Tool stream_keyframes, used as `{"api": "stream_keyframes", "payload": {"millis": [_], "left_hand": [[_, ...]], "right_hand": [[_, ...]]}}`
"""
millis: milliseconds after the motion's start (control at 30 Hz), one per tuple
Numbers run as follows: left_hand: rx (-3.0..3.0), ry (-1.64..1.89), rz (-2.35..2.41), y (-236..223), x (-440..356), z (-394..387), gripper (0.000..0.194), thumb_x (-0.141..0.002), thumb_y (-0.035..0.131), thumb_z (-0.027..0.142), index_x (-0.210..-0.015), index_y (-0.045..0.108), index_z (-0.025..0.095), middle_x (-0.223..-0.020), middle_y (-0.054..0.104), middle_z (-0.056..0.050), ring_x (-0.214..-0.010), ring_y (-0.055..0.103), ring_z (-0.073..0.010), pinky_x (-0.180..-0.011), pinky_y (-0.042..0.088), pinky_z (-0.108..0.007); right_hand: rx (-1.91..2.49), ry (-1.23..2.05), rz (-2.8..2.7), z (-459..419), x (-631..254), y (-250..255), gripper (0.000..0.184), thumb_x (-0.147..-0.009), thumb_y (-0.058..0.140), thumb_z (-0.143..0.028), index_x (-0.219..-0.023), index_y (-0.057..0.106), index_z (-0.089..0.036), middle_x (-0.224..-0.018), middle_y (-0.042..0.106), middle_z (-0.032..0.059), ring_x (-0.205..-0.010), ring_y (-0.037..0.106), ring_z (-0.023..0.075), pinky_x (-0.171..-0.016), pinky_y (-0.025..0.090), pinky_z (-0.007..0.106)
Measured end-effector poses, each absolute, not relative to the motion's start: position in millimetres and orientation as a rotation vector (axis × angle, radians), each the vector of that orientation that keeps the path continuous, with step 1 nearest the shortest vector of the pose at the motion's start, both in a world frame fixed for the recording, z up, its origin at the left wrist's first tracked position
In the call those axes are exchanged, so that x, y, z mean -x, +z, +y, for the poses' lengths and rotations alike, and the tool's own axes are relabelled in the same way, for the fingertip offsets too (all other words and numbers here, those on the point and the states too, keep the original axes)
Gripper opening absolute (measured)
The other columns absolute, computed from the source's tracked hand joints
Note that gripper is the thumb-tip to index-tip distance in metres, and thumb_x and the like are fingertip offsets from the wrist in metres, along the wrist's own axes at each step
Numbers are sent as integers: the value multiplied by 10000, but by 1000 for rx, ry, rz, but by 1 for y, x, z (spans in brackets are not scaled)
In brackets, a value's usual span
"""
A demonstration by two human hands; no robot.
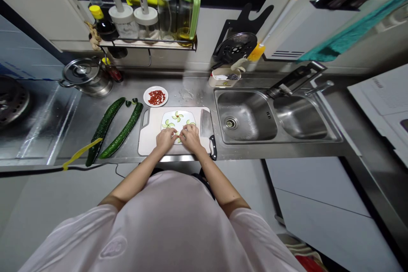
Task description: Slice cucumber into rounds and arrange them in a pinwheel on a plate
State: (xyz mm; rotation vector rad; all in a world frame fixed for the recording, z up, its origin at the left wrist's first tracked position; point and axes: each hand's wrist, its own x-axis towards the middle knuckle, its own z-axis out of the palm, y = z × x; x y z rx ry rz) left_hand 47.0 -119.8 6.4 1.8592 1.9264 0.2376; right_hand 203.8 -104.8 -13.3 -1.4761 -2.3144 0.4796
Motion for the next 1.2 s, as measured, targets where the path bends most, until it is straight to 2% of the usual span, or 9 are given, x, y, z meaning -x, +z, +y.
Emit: {"api": "stream_keyframes", "payload": {"millis": [467,700,900,1100,1200], "left_hand": [[-1870,405,1867,0,-40,-119,192,-850,550,259,-1010,654,240,-914,669,-38,-948,596,-200,-829,441,-294],[-1833,517,1883,2,-34,-113,189,-843,557,277,-991,664,229,-898,673,-30,-884,608,-187,-807,451,-283],[-1754,656,1959,8,-17,-86,228,-849,528,298,-1010,670,222,-938,681,-38,-852,610,-177,-778,445,-269],[-1597,719,2128,16,5,-40,256,-850,519,310,-1043,668,231,-975,689,-44,-927,604,-196,-815,429,-283],[-1480,713,2211,15,16,-11,247,-851,521,311,-1038,671,251,-1058,680,-50,-942,599,-210,-812,426,-300]], "right_hand": [[1481,579,-2202,-102,-214,0,83,-856,579,-266,-851,647,-219,-1099,530,78,-1117,356,269,-984,298,426],[1493,596,-2086,-106,-217,6,114,-858,583,-308,-844,661,-226,-1128,533,71,-1138,367,268,-991,299,420],[1483,583,-2012,-114,-222,10,123,-860,571,-304,-853,669,-229,-1123,539,71,-1143,376,269,-997,306,419],[1463,587,-1946,-118,-226,5,122,-852,567,-291,-830,667,-224,-1070,552,73,-1114,411,258,-1004,319,423],[1461,605,-1921,-119,-227,4,125,-851,560,-287,-824,663,-222,-1046,557,73,-1099,426,254,-996,331,420]]}}
